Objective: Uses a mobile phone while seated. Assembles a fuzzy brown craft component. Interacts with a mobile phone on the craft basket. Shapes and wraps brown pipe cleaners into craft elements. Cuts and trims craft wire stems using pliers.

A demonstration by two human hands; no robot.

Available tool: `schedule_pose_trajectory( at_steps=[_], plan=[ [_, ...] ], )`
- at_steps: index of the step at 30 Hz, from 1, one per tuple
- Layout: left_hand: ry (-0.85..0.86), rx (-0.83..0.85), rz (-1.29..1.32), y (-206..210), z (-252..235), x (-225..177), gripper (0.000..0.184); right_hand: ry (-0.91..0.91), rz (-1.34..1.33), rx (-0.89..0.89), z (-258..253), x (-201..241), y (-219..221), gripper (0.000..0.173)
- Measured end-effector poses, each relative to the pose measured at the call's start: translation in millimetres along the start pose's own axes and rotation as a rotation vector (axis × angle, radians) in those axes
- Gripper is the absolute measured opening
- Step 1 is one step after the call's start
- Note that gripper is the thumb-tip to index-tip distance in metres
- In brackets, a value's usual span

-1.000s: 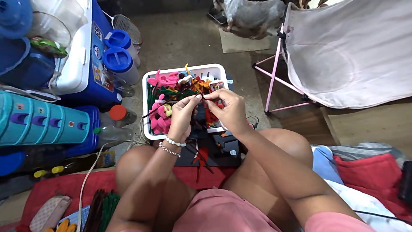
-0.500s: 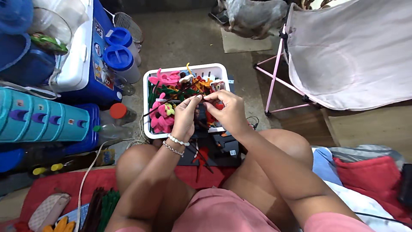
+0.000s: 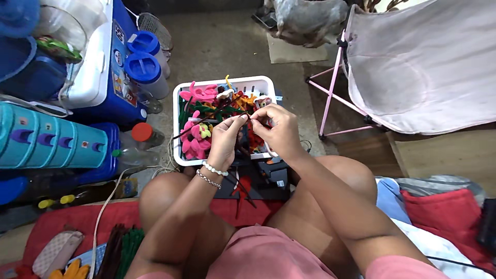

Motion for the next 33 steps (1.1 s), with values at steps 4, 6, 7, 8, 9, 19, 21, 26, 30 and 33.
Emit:
schedule_pose_trajectory(
  at_steps=[4, 6, 7, 8, 9, 19, 21, 26, 30, 33],
  plan=[
    [0.048, 0.047, -0.073, -0.4, -0.1, -2.4, 0.013, -0.04, 0.03, 0.051, -1.6, 2.2, 0.0, 0.008],
    [0.066, 0.08, -0.125, -1.5, -0.8, -4.5, 0.014, -0.073, 0.064, 0.103, -2.7, 2.2, -0.3, 0.009],
    [0.075, 0.092, -0.153, -2.2, -1.0, -5.7, 0.015, -0.091, 0.083, 0.136, -3.5, 1.8, -0.8, 0.01],
    [0.083, 0.103, -0.181, -2.8, -0.9, -7.0, 0.015, -0.119, 0.106, 0.175, -4.6, 1.2, -1.4, 0.01],
    [0.086, 0.11, -0.211, -3.3, -0.8, -8.0, 0.015, -0.157, 0.128, 0.214, -5.6, 0.7, -2.1, 0.01],
    [0.128, 0.266, -0.562, 7.4, 2.3, -11.2, 0.014, -0.475, 0.305, 0.281, -6.4, 5.2, -12.1, 0.009],
    [0.16, 0.289, -0.683, 8.9, 2.2, -12.5, 0.015, -0.519, 0.318, 0.319, -5.3, 7.1, -11.8, 0.011],
    [0.238, 0.401, -0.863, 12.3, 4.2, -13.3, 0.014, -0.547, 0.376, 0.361, -5.9, 4.4, -11.9, 0.013],
    [0.28, 0.396, -0.864, 14.6, 7.0, -18.1, 0.016, -0.501, 0.348, 0.291, -10.7, 3.2, -20.7, 0.017],
    [0.39, 0.33, -0.869, 14.5, 7.7, -26.5, 0.015, -0.44, 0.278, 0.22, -14.0, 2.7, -26.7, 0.014]
  ],
)
Point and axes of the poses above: each hand's wrist, its own z-axis away from the middle knuckle, its own y-axis out of the palm, x = y × z, the point moved 7 cm from there along -z, towards the middle knuckle, and after that the axes turned 6 degrees about -z, right-handed, at the moved point
